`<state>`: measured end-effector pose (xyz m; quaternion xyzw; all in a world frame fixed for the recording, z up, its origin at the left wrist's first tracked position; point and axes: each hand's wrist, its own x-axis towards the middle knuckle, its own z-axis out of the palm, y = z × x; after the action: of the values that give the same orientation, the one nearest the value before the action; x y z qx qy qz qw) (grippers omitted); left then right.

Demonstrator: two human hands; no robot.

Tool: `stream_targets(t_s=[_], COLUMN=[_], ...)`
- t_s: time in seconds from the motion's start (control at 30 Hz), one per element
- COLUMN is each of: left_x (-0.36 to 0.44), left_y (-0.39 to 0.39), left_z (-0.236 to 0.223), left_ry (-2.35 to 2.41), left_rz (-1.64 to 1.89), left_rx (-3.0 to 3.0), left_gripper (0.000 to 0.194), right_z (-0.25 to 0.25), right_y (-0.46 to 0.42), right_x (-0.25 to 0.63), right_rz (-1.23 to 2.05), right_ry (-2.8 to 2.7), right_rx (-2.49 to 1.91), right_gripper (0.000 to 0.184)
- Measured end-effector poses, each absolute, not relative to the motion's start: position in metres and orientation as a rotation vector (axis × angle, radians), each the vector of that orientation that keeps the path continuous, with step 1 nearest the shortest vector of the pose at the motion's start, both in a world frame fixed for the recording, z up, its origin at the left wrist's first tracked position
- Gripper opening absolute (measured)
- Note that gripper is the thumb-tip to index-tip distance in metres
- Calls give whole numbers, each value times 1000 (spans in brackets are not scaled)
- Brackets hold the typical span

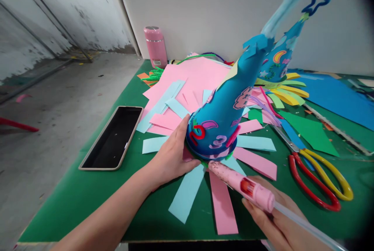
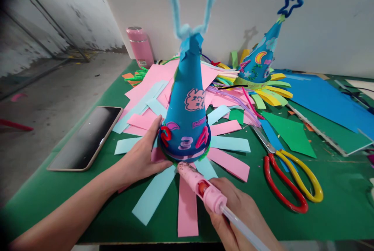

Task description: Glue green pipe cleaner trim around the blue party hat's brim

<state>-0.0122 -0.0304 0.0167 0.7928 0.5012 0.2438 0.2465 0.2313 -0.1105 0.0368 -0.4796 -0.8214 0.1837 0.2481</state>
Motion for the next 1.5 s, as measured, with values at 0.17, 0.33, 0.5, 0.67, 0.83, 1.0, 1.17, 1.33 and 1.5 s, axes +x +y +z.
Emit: stream_targets(t_s=[0.17,0.33,0.5,0.67,0.83,1.0,1.17,1.33,1.5], left_x=[-11,-12,-12,-12,-12,-13,-12,-12,-12], left_y=[-30,-30,-29,-29,-29,-29,-29,-30,-30], left_z=[18,18,18,18,18,18,18,18,18], left_ry=[1372,1370,1373,1382,1368,1373,1373,1374,1380], left_rz=[652,642,630,627,635,616,621,625,630], left_rx=[2170,2163,2175,2178,2191,2194,2196,2197,2191], left_gripper=[101,101,101,100,99,100,99,99,99], right_z=[36,37,36,37,35,34,33,34,33], right_y=[-113,-111,-113,-113,-114,-116,-115,-114,-117], right_x=[232,231,232,232,235,240,237,235,240], right_rz=[469,467,406,395,373,399,398,381,386], right_ry=[-2284,-2325,-2369,-2372,-2398,-2393,-2398,-2393,-2384], right_rx=[-1311,-1324,-1328,-1345,-1338,-1349,-1354,-1349,-1364], right_gripper=[20,20,21,20,21,18,19,20,19])
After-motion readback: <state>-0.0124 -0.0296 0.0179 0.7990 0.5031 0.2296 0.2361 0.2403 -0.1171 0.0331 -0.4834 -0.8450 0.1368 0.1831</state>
